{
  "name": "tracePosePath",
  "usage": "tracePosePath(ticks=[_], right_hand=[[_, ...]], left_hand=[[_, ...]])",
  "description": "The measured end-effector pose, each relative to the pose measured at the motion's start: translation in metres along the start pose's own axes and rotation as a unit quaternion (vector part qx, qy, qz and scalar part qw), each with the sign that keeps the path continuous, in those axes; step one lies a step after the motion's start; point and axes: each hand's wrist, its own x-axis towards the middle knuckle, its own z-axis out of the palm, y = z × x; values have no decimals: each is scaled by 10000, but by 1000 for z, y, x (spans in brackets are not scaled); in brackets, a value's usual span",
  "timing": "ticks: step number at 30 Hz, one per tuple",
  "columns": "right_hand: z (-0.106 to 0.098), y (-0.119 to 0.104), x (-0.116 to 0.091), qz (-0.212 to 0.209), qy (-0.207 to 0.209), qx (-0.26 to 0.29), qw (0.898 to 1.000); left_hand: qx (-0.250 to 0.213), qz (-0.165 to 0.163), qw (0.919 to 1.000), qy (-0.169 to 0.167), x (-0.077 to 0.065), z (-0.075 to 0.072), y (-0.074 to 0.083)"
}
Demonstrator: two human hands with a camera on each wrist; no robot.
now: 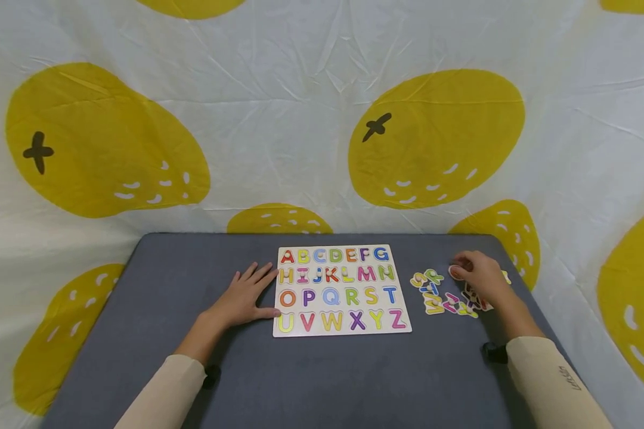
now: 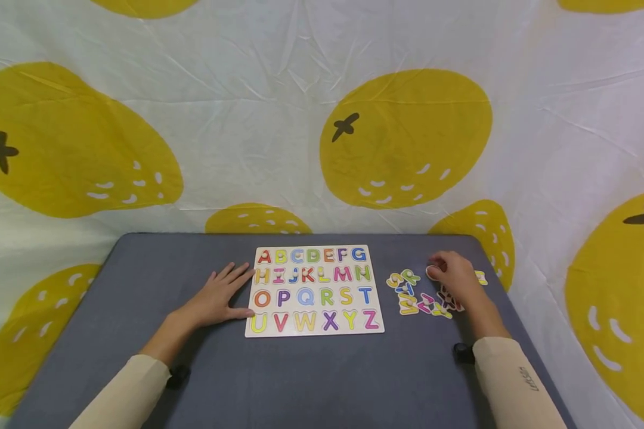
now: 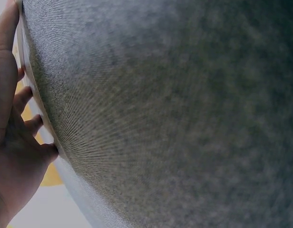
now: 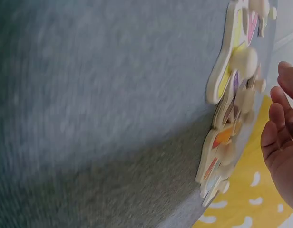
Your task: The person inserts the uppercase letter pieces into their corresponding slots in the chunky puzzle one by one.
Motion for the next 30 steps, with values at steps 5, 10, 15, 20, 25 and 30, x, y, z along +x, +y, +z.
tracePosePath(ticks=[5, 10, 15, 20, 25, 30], right_hand=[[1, 12, -3, -40, -136, -233, 9996], [5, 16, -2, -77, -100, -295, 9995], [7, 13, 1, -64, -8, -259, 9996], [4, 6, -1, -15, 111, -237, 9997], [1, -9, 0, -188, 230, -236, 9993], [3, -28, 0, -400, 266, -218, 9986]], left_hand=[[26, 4, 10000, -24, 2, 1, 0], [44, -17, 10000, -50, 2, 1, 0], [33, -41, 10000, -62, 1, 0, 0], [35, -54, 10000, -51, 1, 0, 0], [-2, -48, 10000, 22, 0, -1, 1], [-15, -24, 10000, 34, -1, -2, 2]])
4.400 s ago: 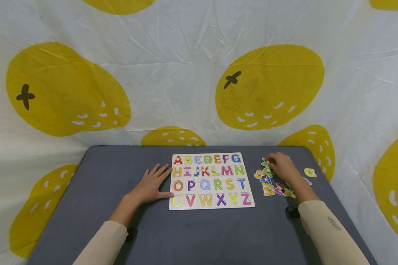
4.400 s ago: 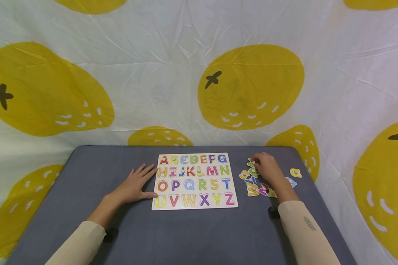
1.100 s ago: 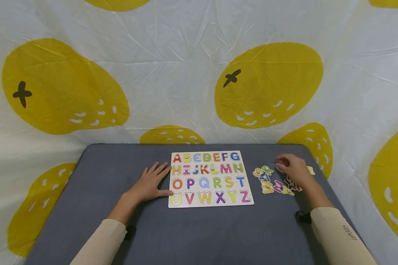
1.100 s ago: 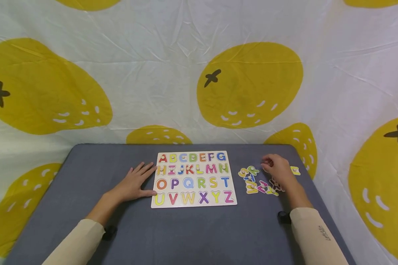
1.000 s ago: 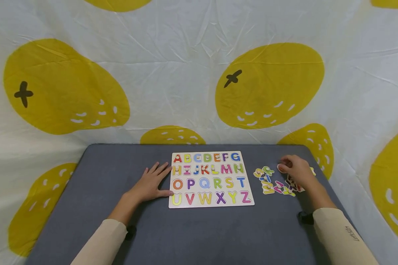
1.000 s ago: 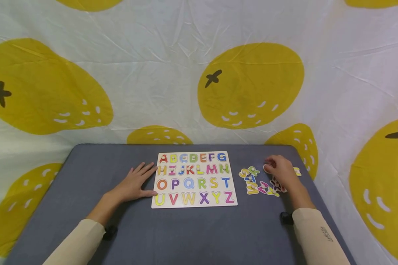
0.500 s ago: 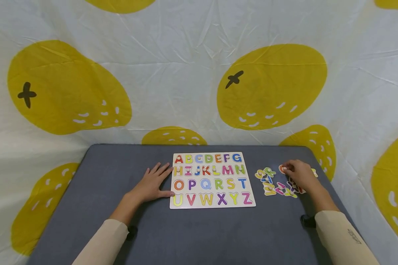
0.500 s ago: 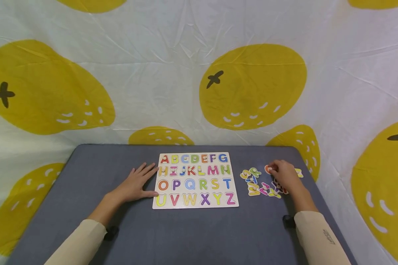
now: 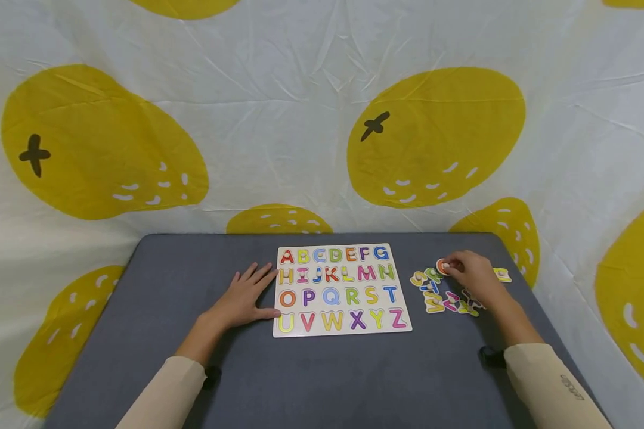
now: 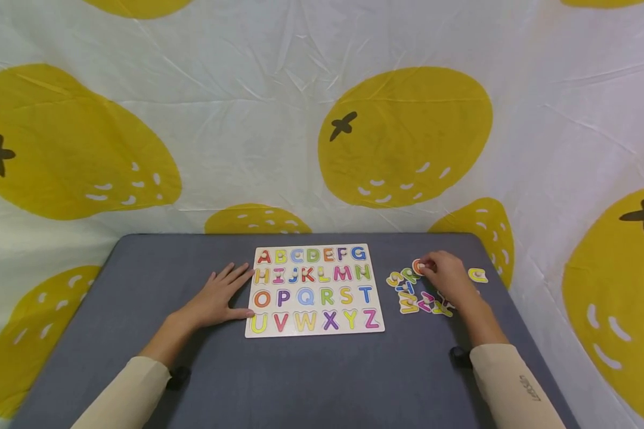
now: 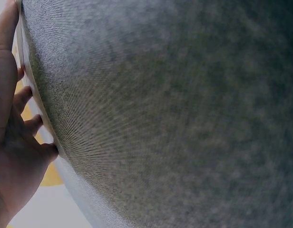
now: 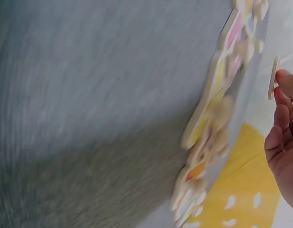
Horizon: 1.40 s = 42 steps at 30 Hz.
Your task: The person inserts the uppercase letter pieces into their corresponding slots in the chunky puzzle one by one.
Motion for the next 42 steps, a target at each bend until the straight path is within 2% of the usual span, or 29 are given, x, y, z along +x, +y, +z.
tracePosePath(ticks=[6, 13, 21, 27, 33, 42], right_hand=[[6, -30, 4, -196, -125, 154, 9996], [23, -68, 11, -471, -243, 383, 9979], [49, -119, 22, -1268, -256, 664, 9894], [62, -156, 31, -1685, -596, 874, 9800], [76, -190, 41, -1838, -932, 794, 9753], [101, -230, 47, -1992, -1323, 645, 9688]], left_hand=[[4, -4, 10000, -1, 0, 2, -2], [-31, -5, 10000, -72, -1, 4, -2], [-20, 19, 9999, -135, -1, 5, -2], [-24, 42, 10000, -75, 1, 5, -2], [5, 15, 10000, -46, 2, 3, -4], [-10, 88, 10000, 27, 1, 1, -3]])
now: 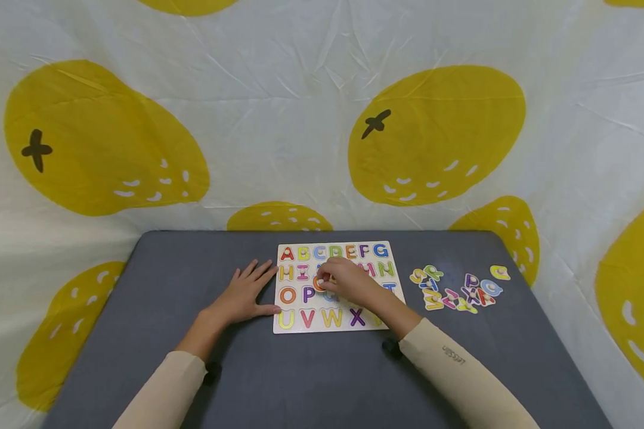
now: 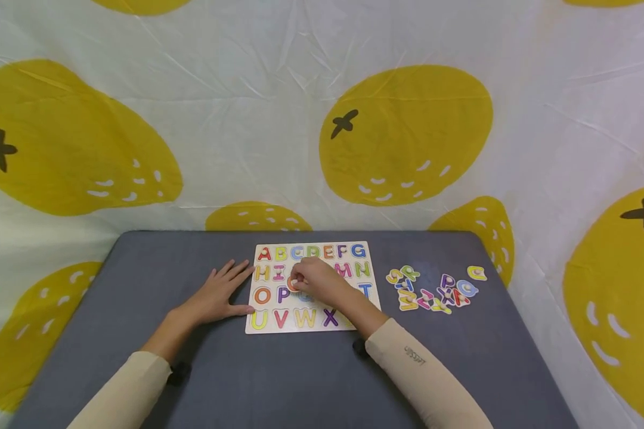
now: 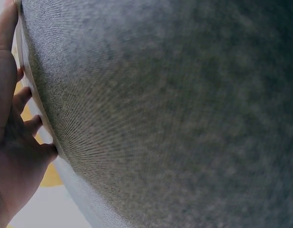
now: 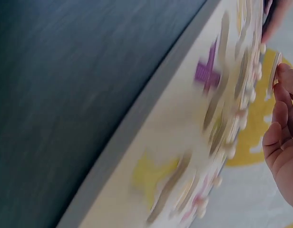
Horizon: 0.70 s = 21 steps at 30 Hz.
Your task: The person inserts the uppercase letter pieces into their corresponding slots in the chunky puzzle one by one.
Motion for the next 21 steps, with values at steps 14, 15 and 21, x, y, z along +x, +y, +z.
tracePosePath(ticks=[14, 15, 21], right_hand=[[33, -35, 33, -292, -453, -74, 9985], [35, -37, 34, -300, -484, -93, 9983], [43, -48, 41, -246, -502, -296, 9980]], left_hand=[[14, -10, 10000, 71, 0, -4, 1], [16, -2, 10000, 83, -1, -4, 1], [9, 57, 9999, 90, -1, -3, 2]])
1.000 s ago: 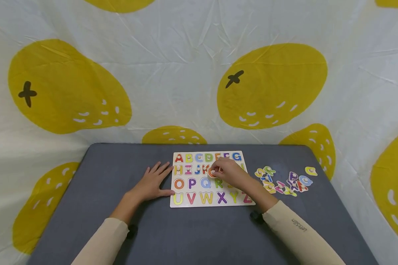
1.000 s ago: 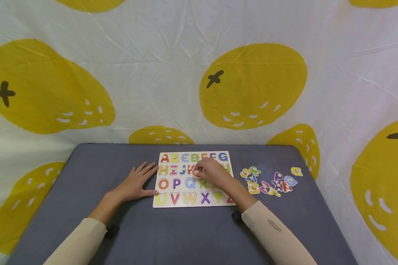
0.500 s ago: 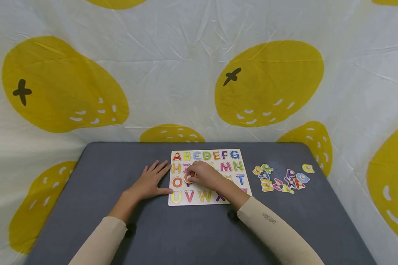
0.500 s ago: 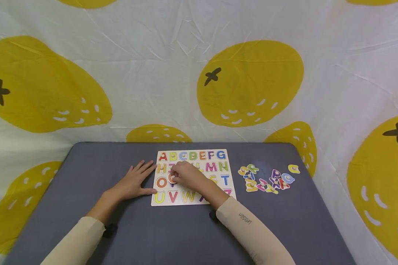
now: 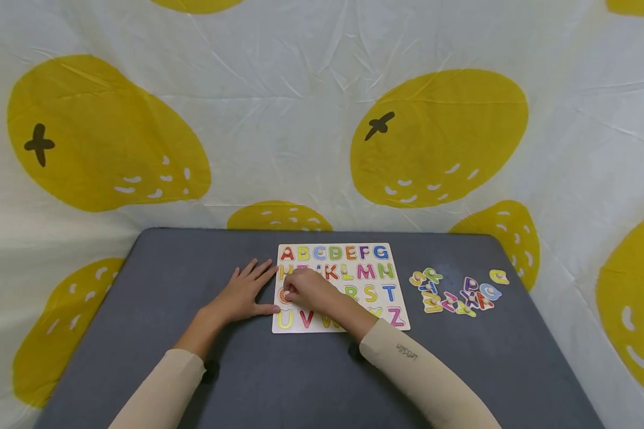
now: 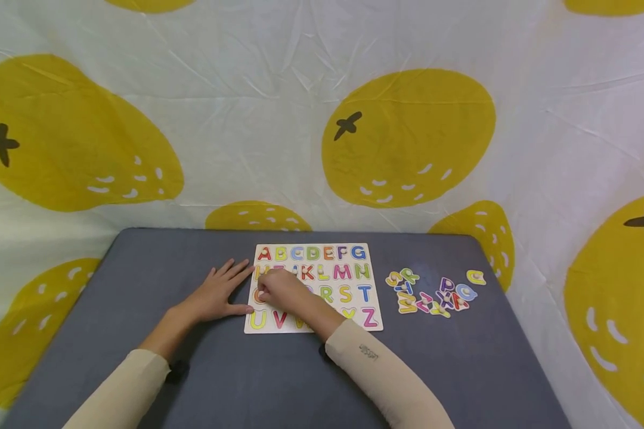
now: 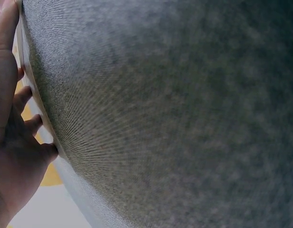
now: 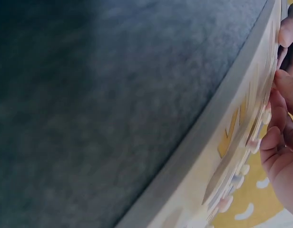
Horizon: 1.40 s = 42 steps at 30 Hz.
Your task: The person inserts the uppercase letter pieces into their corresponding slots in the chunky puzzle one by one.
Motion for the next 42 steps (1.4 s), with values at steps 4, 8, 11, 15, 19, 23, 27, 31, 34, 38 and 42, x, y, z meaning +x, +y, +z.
tracePosePath(ticks=[4, 8, 11, 15, 19, 23, 27, 31, 34, 38, 42], right_hand=[[3, -3, 3, 61, 81, -194, 9998], [4, -4, 5, 115, 88, -282, 9995], [5, -5, 5, 145, 57, -295, 9994], [4, -6, 5, 161, 21, -286, 9995], [2, -4, 1, 193, 6, -209, 9996], [-6, 2, -5, 254, 163, 30, 9995], [-17, 11, -14, 283, 373, 264, 9986], [-25, 24, -24, 403, 450, 352, 9976], [-30, 32, -34, 459, 536, 398, 9967], [-39, 46, -50, 443, 730, 408, 9955], [-49, 65, -71, 468, 982, 419, 9932]], left_hand=[[-13, 15, 10000, 3, 0, 1, 1], [13, 15, 10000, 31, 0, 0, 1], [18, 22, 10000, 59, 0, 0, 1], [-6, 15, 10000, 40, 0, 0, 1], [-49, 37, 10000, 16, 0, 0, 2], [-22, 32, 10000, 26, 0, 0, 1], [34, -17, 10000, 14, 0, 0, 0], [43, -42, 10000, -37, 0, -1, 0], [42, -52, 10000, -51, 0, -2, 0], [14, -21, 10000, -44, 1, -1, 0], [8, 8, 10000, -30, 2, 1, -1]])
